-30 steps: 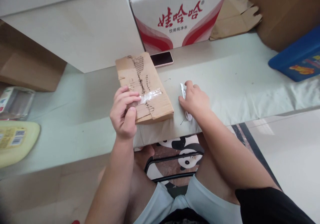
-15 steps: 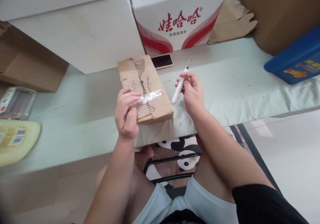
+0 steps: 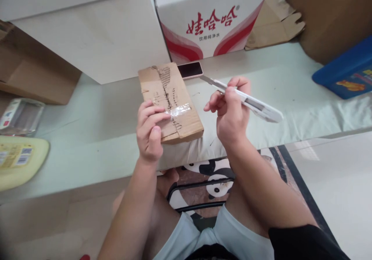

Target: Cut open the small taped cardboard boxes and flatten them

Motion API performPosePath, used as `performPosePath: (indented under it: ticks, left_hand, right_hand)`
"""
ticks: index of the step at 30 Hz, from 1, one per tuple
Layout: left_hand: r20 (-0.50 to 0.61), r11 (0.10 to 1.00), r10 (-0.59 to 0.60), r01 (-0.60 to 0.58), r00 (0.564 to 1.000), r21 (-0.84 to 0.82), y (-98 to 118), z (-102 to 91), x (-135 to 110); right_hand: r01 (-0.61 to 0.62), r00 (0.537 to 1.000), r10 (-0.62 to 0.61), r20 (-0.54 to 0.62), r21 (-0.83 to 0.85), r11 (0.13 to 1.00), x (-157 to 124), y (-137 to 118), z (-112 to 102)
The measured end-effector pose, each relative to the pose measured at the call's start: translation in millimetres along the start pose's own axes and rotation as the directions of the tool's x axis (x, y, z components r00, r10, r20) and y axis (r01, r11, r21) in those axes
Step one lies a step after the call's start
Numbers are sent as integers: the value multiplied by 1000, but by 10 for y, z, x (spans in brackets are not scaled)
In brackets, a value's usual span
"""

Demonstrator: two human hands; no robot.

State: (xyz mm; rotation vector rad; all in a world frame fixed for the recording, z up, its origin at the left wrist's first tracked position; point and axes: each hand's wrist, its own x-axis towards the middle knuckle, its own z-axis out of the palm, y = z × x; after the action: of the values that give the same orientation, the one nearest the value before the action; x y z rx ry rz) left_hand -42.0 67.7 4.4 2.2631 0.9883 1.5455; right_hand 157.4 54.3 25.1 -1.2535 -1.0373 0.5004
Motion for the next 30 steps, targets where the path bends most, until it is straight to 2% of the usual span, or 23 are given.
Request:
performPosePath:
  ticks: [2,3,5,8,11,14,16,22,27,30]
  left_hand:
    - [-2,1000,-17,17,1000,-19,8,-1,-7]
    - [-7,999,-28,27,1000,-31,10,1,-10]
    - [-23,997,-35,33,999,-62,8,7,-17]
    - [-33,996,-33,30,999,-90,-2,18,-27]
    - [-29,998,-46,44,999,-47,-1,27,-34]
    - [-36,998,-57,57,998,-13,12,31,-29]
    - [-37,998,-57,56,998,-28,17,31,-20]
    - [-37,998,-34,32,999,-57,21,20,2]
    - [-25,999,-40,40,999,15,22,16,4]
    - [-30,1000,-25,24,999,-18,24,17,8]
  right_hand:
    - [164,986,-162,41,-44,985,-86,-173,6]
    - [265,962,-260,82,-70,962,-133,-254,15]
    - [454,882,-424,204,-135,881,-225,-383,43]
    - [608,779,-519,352,-221,763,-327,-465,81]
    - [632,760,-546,353,-207,747,-373,-461,72]
    - [586,796,-498,345,-227,778,-383,-448,38]
    - [585,798,-488,354,-257,770,-379,-427,32]
    - [697,711,-627,318,-205,687,-384,-275,118]
    - [729,677,-672,302,-144,669,-432,-252,173]
    - [734,675,-671,306,-195,650,-458,-264,192]
